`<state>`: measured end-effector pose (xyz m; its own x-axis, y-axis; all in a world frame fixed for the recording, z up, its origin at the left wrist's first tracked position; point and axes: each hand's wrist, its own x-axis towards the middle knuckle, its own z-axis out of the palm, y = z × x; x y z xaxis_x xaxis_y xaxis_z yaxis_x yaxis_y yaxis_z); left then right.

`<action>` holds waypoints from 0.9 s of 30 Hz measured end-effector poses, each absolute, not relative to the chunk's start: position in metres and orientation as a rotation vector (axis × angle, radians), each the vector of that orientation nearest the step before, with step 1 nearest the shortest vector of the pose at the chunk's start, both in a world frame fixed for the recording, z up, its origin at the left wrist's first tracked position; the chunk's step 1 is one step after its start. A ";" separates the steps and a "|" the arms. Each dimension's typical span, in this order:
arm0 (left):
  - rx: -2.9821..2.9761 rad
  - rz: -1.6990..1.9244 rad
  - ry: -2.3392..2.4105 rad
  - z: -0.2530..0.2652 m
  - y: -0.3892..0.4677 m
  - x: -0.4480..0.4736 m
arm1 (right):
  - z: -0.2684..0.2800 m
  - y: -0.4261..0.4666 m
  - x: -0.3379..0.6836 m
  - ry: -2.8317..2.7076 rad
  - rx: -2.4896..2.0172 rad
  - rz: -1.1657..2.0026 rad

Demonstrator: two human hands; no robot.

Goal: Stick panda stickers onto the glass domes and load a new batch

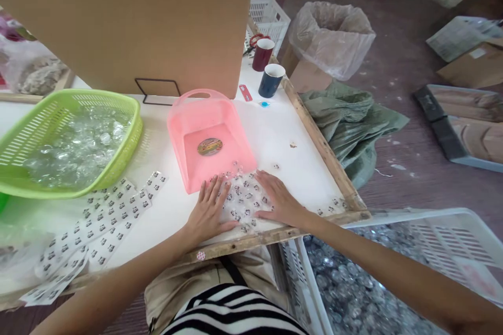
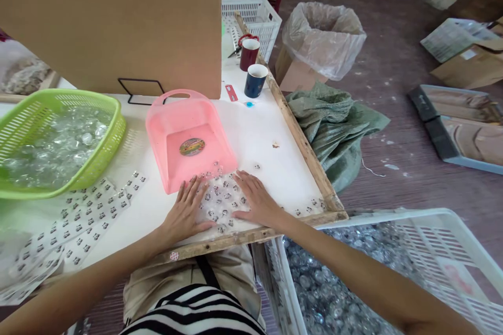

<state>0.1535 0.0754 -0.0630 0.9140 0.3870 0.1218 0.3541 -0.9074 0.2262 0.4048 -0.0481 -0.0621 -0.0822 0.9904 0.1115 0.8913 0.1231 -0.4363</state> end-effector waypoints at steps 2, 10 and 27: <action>2.851 0.275 0.619 -0.065 0.074 0.156 | -0.064 -0.033 0.386 -1.991 -1.785 0.293; 2.697 0.403 0.796 -0.070 0.082 0.178 | -0.069 0.032 0.347 -1.823 -1.672 0.158; 2.803 0.464 0.828 -0.015 0.150 0.076 | -0.047 -0.008 0.452 -2.026 -1.827 0.289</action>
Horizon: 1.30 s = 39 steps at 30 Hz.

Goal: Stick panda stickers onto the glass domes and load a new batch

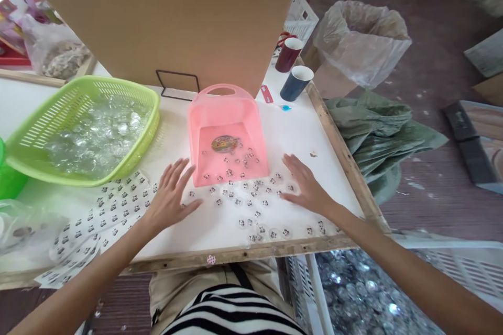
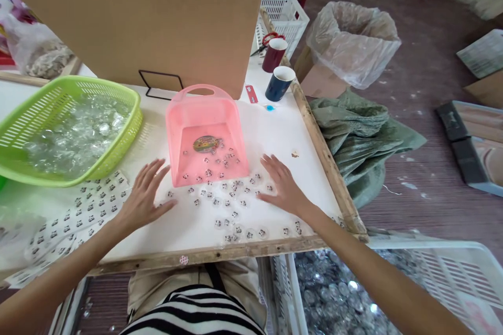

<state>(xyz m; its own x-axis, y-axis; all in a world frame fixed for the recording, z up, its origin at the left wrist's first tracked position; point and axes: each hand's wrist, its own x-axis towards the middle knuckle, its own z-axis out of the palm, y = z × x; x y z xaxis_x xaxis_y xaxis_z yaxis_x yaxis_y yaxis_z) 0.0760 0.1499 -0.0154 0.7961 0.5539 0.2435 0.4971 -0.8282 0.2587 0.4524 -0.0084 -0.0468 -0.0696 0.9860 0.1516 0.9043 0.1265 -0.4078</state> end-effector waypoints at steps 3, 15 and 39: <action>2.801 0.276 0.937 -0.042 0.122 0.031 | -0.068 -0.047 0.454 -2.169 -1.889 0.300; 2.856 0.252 0.580 -0.058 0.083 0.115 | -0.069 0.006 0.350 -2.179 -1.669 0.029; 2.001 0.959 0.992 -0.052 0.298 0.148 | -0.055 0.112 0.226 -2.350 -1.189 0.121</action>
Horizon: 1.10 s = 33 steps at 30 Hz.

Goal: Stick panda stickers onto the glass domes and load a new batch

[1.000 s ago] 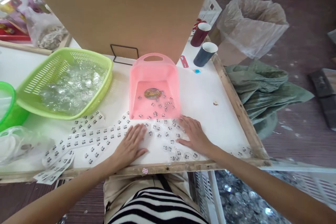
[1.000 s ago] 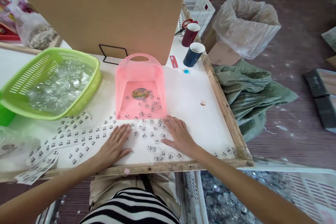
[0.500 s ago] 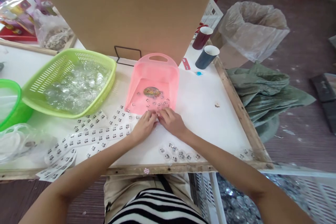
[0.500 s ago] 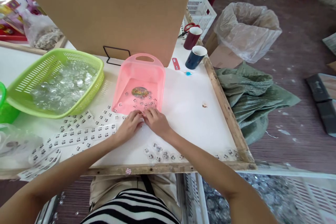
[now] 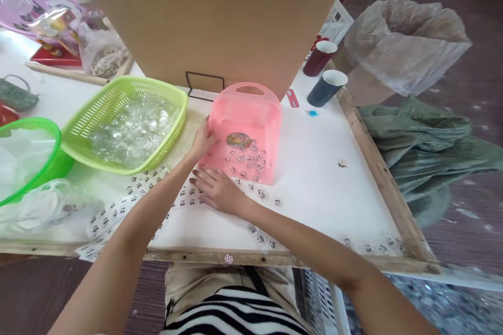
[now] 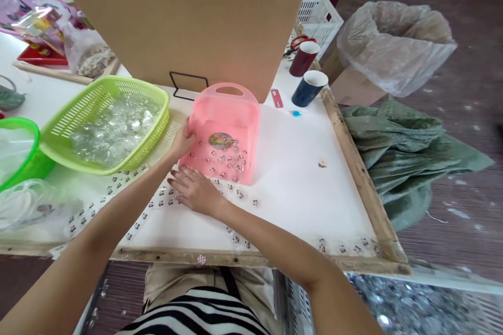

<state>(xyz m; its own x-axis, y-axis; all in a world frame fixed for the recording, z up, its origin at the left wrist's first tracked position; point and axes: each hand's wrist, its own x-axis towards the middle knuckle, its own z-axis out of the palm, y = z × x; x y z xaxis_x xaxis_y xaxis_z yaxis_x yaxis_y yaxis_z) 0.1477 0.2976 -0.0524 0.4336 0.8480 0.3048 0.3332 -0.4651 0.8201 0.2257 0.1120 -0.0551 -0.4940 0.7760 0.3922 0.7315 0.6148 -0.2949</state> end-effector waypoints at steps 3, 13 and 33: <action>1.963 1.015 1.048 -0.054 0.283 0.139 | -0.060 0.132 0.210 -2.379 -1.168 0.148; 1.716 1.262 1.361 -0.054 0.220 0.103 | -0.070 0.076 0.270 -2.334 -1.140 0.153; 1.635 1.234 1.445 -0.063 0.132 0.135 | -0.081 0.064 0.297 -1.814 -1.695 0.324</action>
<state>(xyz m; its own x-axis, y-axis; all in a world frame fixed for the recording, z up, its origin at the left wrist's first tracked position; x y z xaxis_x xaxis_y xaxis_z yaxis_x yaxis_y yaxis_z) 0.1348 0.1321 -0.0631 -0.0373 0.9707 0.2376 0.3863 -0.2053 0.8992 0.2967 0.0643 -0.0806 0.0232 0.9617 0.2732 0.8075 0.1431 -0.5723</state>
